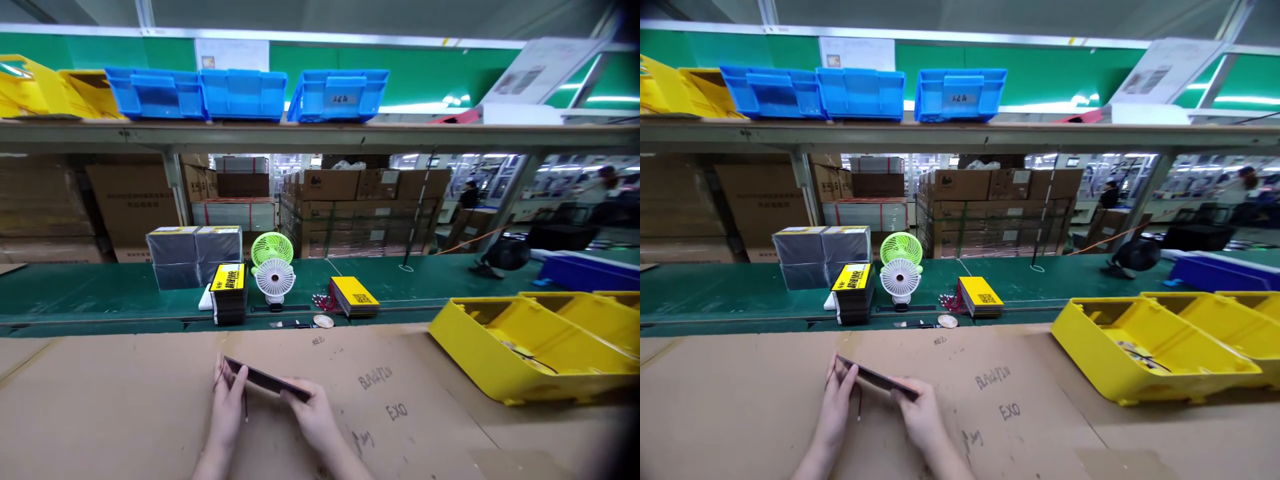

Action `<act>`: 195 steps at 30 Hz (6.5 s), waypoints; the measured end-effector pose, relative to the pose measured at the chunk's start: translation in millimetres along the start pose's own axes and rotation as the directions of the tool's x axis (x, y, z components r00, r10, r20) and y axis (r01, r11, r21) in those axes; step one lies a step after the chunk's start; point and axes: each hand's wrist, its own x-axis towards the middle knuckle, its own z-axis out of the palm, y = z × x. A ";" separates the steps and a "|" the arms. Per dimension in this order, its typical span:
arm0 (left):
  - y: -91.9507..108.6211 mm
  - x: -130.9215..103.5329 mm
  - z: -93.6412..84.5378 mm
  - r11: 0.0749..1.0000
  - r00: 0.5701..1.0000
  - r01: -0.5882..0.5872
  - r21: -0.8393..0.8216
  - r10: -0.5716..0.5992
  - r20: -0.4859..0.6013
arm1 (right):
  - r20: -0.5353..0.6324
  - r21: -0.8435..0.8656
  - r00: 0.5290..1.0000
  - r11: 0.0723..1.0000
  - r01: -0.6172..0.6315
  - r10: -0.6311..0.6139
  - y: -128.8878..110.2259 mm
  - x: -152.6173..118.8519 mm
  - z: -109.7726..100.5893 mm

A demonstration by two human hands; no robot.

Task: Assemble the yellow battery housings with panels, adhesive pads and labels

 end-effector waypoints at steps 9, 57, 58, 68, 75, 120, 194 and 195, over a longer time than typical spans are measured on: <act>4.8 -1.6 -1.7 0.913 0.964 -0.260 0.316 0.265 0.026 | -0.122 -0.005 0.979 0.987 -0.163 0.161 17.2 5.8 -16.5; -13.6 20.6 -21.4 0.996 0.976 0.066 -0.060 -0.052 0.212 | -0.220 -0.003 0.971 0.996 -0.091 0.088 46.2 7.0 -26.3; -13.8 20.8 -21.3 0.996 0.975 0.068 -0.061 -0.053 0.214 | -0.222 0.000 0.971 0.996 -0.089 0.087 46.8 7.1 -26.5; -15.5 19.3 -23.4 0.994 0.973 0.084 -0.069 -0.066 0.222 | -0.226 0.024 0.967 0.993 -0.111 0.114 51.6 9.2 -30.2; -17.7 19.3 -26.3 0.992 0.966 0.113 -0.060 -0.096 0.239 | -0.218 0.031 0.965 0.989 -0.143 0.146 52.1 10.7 -31.8; -13.5 17.8 -21.6 0.985 0.978 0.152 -0.076 -0.139 0.155 | -0.211 -0.017 0.947 0.968 -0.252 0.243 54.1 14.1 -36.7; 164.5 -58.0 -32.4 -0.001 0.790 -0.609 0.793 -0.085 0.607 | -0.666 -0.257 0.734 0.965 -0.056 -0.135 -78.7 8.4 -115.2; 168.0 -53.4 -30.8 -0.007 0.788 -0.615 0.788 -0.004 0.615 | -0.647 -0.252 0.744 0.968 -0.001 -0.168 -84.1 12.5 -117.5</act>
